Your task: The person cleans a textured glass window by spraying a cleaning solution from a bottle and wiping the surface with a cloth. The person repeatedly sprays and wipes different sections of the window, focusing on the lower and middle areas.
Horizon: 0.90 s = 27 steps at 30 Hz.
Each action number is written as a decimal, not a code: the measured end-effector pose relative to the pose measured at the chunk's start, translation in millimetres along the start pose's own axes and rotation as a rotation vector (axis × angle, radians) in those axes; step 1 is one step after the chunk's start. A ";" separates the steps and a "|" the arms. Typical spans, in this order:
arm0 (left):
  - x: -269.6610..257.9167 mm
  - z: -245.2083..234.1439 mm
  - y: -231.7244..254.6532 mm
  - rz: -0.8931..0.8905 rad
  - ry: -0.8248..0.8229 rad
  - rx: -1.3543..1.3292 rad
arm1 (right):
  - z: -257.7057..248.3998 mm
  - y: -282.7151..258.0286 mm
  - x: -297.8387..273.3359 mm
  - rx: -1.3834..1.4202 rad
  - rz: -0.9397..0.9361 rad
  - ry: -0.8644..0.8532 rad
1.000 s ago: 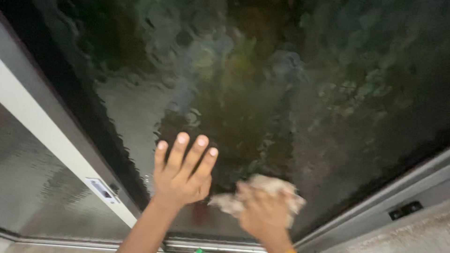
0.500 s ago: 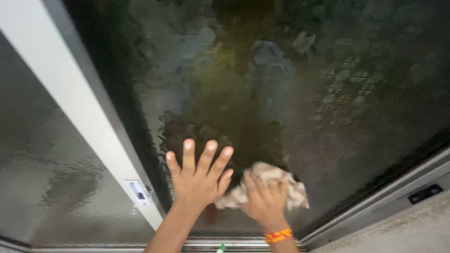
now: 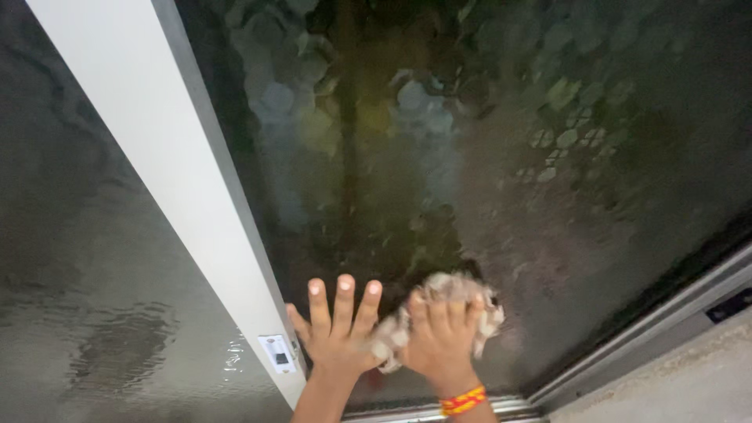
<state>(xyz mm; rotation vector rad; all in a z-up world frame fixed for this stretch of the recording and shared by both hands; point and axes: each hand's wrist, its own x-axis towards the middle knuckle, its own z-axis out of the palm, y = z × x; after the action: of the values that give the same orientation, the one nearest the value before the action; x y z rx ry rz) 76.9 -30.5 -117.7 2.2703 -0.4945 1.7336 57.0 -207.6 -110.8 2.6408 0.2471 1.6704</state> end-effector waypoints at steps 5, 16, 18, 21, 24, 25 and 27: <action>2.2 1.6 0.4 -0.037 0.086 -0.030 | -22.3 59.9 -5.3 0.015 0.267 0.159; 9.5 -7.3 48.1 -0.212 -0.017 -0.060 | -6.5 28.1 -16.9 0.133 -0.166 -0.046; 7.5 -8.7 54.6 -0.207 -0.081 -0.040 | -16.6 50.1 -20.8 0.191 0.040 -0.012; 6.8 -9.0 60.7 -0.249 -0.132 -0.036 | -23.3 58.7 -9.4 0.262 0.278 0.101; 9.7 -17.4 61.0 -0.258 -0.196 -0.050 | -18.1 33.8 10.7 0.328 0.264 0.155; 9.7 -23.2 62.6 -0.256 -0.190 -0.053 | -16.5 20.5 12.5 0.342 0.245 0.183; 16.6 -33.3 58.3 -0.230 -0.161 -0.060 | -10.2 -3.1 16.2 0.289 0.110 0.088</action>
<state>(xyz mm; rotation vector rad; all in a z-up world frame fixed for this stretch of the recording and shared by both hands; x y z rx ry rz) 27.7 -72.7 -93.6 2.3311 -0.2967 1.4170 54.3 -203.0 -92.2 2.8327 0.3787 1.9213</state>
